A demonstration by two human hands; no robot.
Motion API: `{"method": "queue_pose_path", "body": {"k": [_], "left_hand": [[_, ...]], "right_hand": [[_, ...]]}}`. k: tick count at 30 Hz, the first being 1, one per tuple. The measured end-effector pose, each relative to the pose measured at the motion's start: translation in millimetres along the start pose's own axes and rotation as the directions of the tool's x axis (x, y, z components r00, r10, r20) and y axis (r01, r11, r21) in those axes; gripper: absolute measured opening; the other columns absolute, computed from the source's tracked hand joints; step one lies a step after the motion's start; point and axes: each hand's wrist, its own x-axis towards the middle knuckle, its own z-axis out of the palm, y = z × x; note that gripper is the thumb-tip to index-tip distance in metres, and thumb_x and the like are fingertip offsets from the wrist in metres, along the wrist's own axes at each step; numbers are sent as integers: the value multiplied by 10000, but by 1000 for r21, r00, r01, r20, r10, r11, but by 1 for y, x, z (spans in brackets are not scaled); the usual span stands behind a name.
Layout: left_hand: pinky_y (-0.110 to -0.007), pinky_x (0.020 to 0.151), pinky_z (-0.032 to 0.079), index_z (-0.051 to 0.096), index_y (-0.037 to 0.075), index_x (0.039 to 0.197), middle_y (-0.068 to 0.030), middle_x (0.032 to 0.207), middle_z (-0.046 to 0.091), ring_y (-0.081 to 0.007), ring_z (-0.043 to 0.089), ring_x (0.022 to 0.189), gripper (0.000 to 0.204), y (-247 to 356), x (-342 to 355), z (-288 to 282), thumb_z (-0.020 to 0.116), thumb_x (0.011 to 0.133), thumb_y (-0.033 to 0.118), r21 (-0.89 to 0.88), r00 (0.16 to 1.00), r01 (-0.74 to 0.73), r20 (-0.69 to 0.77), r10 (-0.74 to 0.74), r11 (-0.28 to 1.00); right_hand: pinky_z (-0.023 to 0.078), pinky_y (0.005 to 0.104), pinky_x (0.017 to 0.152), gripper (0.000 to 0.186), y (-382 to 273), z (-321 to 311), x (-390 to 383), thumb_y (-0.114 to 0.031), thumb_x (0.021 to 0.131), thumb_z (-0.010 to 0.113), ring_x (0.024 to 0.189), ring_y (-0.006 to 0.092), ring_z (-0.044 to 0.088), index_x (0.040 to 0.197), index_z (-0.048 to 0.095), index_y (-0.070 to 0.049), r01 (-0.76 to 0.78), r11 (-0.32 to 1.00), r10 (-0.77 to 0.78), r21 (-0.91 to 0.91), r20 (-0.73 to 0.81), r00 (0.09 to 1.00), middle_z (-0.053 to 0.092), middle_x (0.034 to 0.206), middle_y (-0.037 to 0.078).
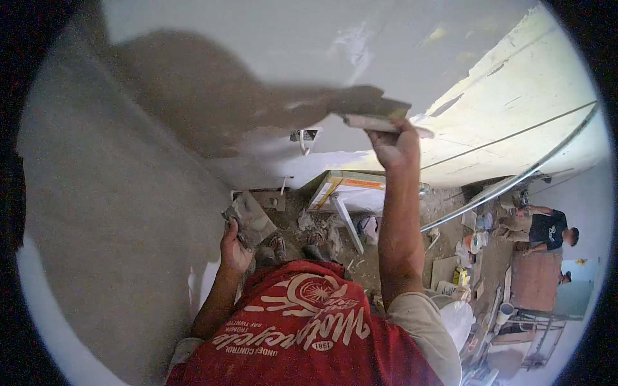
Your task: The person scoops plaster onto putty knives and applies it to the wall around electrical outlets and conduits, smoothing the plaster across the surface.
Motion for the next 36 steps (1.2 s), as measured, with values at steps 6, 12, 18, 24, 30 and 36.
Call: {"method": "queue_pose_path", "body": {"k": [6,12,18,24,30,36], "left_hand": [[-412,1014,384,414,112,1315,-57,1294,497,-228,483,1194,429,-4,8,11,540,932,259,-45,996,79,54,-76,996],[-449,1013,363,391,98,1342,-65,1284,502,-267,467,1201,525,-10,8,17,549,913,356,39,995,99,18,-100,994],[-455,1019,351,376,145,1352,-63,1298,490,-266,450,1218,542,-40,25,29,579,896,355,61,970,234,-83,-229,970],[-457,988,397,359,177,1335,-52,1274,498,-259,488,1181,522,-58,35,63,572,899,370,87,966,258,6,-259,962],[-458,999,407,383,152,1287,-62,1252,503,-236,489,1183,453,-49,19,110,546,916,354,211,959,275,11,-283,938],[-458,999,399,367,121,1310,-62,1266,495,-243,492,1177,469,-59,17,105,535,927,333,70,949,257,171,-265,964]], "right_hand": [[369,510,1044,438,-13,11,-54,-16,815,448,1183,368,474,1242,398,69,163,987,-161,-10,122,979,489,1248,230],[443,454,930,474,40,-71,-92,25,755,491,1023,274,537,1225,432,14,227,925,-259,-304,-68,964,529,1073,131],[446,384,867,360,67,-121,-132,-10,753,570,978,239,539,1111,537,-16,317,681,-241,-660,206,948,561,981,98],[460,385,868,313,74,-99,-167,-43,799,556,977,281,601,1105,583,19,414,60,-21,-908,414,910,628,1059,136],[372,385,1017,527,72,-112,-151,-63,754,670,1209,339,496,1263,534,-52,715,-126,76,-687,712,698,522,1283,204],[417,390,970,462,45,-175,-120,-65,761,660,1148,356,533,1214,571,-62,636,-382,16,-671,683,730,550,1242,203]]}}
